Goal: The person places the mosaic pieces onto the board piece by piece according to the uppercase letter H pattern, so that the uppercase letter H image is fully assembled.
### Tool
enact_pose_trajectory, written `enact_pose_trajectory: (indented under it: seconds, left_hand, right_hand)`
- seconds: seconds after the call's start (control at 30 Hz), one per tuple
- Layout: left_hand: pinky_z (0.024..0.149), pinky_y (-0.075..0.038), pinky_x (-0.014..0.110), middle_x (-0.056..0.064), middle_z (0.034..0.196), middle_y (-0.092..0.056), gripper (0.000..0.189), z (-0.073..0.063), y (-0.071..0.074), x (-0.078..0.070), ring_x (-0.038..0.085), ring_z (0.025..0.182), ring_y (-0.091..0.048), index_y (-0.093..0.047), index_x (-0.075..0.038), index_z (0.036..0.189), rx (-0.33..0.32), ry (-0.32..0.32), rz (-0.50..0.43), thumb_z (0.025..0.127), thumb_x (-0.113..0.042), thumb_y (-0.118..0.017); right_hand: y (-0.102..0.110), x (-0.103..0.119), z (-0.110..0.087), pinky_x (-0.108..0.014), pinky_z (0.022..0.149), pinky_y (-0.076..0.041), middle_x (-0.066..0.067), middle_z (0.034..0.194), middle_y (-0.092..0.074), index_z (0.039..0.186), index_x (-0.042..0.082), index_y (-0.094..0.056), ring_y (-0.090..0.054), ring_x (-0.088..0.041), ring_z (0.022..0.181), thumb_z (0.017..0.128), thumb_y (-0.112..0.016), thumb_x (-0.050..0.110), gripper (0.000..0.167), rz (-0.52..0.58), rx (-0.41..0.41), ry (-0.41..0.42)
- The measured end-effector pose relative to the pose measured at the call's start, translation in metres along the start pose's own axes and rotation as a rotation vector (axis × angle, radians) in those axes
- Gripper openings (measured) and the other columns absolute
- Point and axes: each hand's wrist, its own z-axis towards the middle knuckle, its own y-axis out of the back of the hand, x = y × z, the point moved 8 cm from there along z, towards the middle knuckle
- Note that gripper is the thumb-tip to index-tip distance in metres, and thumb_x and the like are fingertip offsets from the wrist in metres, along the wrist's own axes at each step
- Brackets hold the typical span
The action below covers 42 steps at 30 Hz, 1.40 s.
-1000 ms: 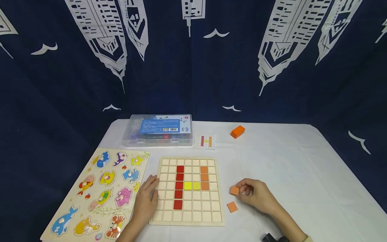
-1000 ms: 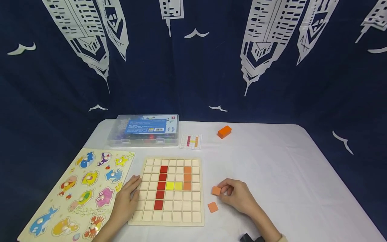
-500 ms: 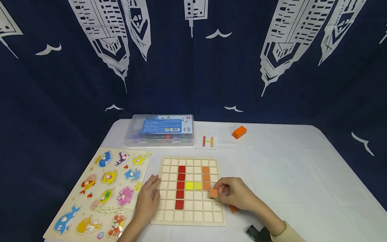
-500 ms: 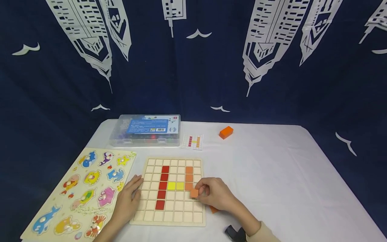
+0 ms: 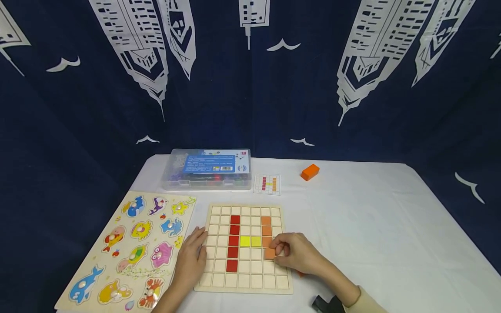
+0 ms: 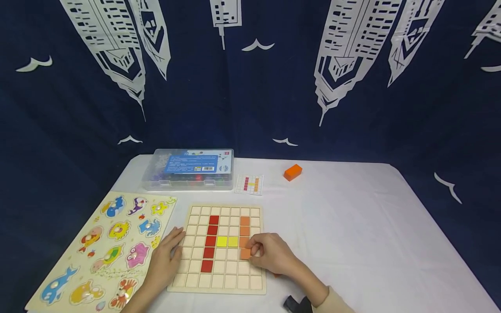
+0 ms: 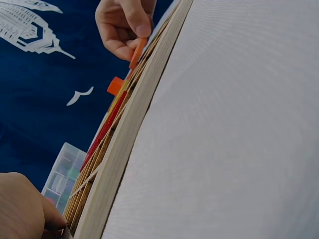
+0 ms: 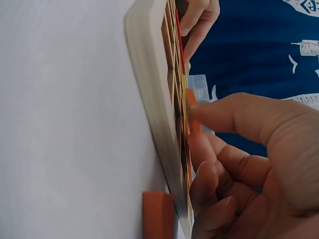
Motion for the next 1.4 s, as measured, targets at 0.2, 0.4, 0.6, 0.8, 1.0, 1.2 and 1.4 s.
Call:
enact_pose_trajectory:
  seconds: [0.2,0.4,0.6,0.8,1.0,1.2,1.4]
  left_hand:
    - [0.112,-0.035,0.058,0.021,0.136,-0.058,0.038,0.0,0.0,0.0,0.043,0.134,-0.046,-0.062,0.011,0.122,-0.005,-0.002,0.005,0.084,0.011,-0.058]
    - [0.111,-0.035,0.058,0.021,0.135,-0.058,0.038,0.0,0.001,-0.001,0.043,0.134,-0.046,-0.062,0.011,0.122,-0.01,-0.008,0.009,0.084,0.011,-0.058]
    - [0.111,-0.035,0.059,0.022,0.135,-0.058,0.038,0.0,0.0,-0.002,0.043,0.133,-0.047,-0.062,0.011,0.122,-0.013,-0.013,0.007,0.084,0.011,-0.058]
    - [0.111,-0.035,0.059,0.022,0.134,-0.059,0.037,0.0,0.001,-0.003,0.043,0.132,-0.047,-0.062,0.011,0.121,-0.02,-0.022,0.006,0.084,0.011,-0.059]
    - [0.112,-0.035,0.059,0.022,0.135,-0.058,0.037,0.0,0.001,-0.002,0.043,0.133,-0.046,-0.062,0.011,0.122,-0.018,-0.012,0.009,0.085,0.01,-0.058]
    - [0.113,-0.033,0.058,0.021,0.137,-0.057,0.037,0.001,0.001,-0.001,0.042,0.135,-0.045,-0.061,0.01,0.123,-0.001,0.007,0.008,0.086,0.009,-0.058]
    - [0.113,-0.033,0.057,0.021,0.137,-0.057,0.038,0.001,0.0,0.0,0.042,0.135,-0.045,-0.061,0.01,0.123,0.0,0.002,0.005,0.085,0.01,-0.058]
  right_hand:
    - [-0.002,0.001,0.0,-0.015,0.052,-0.042,0.011,0.072,-0.06,0.089,0.011,-0.069,-0.045,0.002,0.058,0.071,-0.078,0.001,0.023,-0.017,-0.017,0.009]
    - [-0.002,0.002,-0.001,-0.016,0.056,-0.047,0.007,0.075,-0.063,0.092,0.01,-0.07,-0.051,-0.001,0.063,0.073,-0.077,-0.001,0.023,0.029,-0.019,0.009]
    - [0.006,0.003,-0.004,-0.018,0.058,-0.048,0.007,0.078,-0.063,0.094,0.01,-0.071,-0.051,-0.001,0.066,0.074,-0.078,0.002,0.023,0.062,-0.021,0.0]
    - [0.029,0.005,-0.013,-0.02,0.06,-0.049,0.007,0.082,-0.062,0.1,0.008,-0.069,-0.052,-0.004,0.07,0.079,-0.079,0.01,0.023,0.077,-0.078,0.004]
    - [0.053,-0.006,-0.035,-0.022,0.057,-0.046,0.004,0.083,-0.063,0.105,0.008,-0.069,-0.053,-0.005,0.07,0.079,-0.08,0.014,0.03,0.072,-0.18,0.021]
    - [0.059,-0.026,-0.06,-0.025,0.051,-0.042,-0.002,0.081,-0.063,0.107,0.007,-0.068,-0.051,-0.007,0.066,0.076,-0.081,0.011,0.034,0.144,-0.216,0.056]
    - [0.049,-0.045,-0.067,-0.025,0.047,-0.039,-0.006,0.081,-0.062,0.11,0.005,-0.066,-0.047,-0.012,0.06,0.077,-0.08,0.008,0.036,0.273,-0.162,0.054]
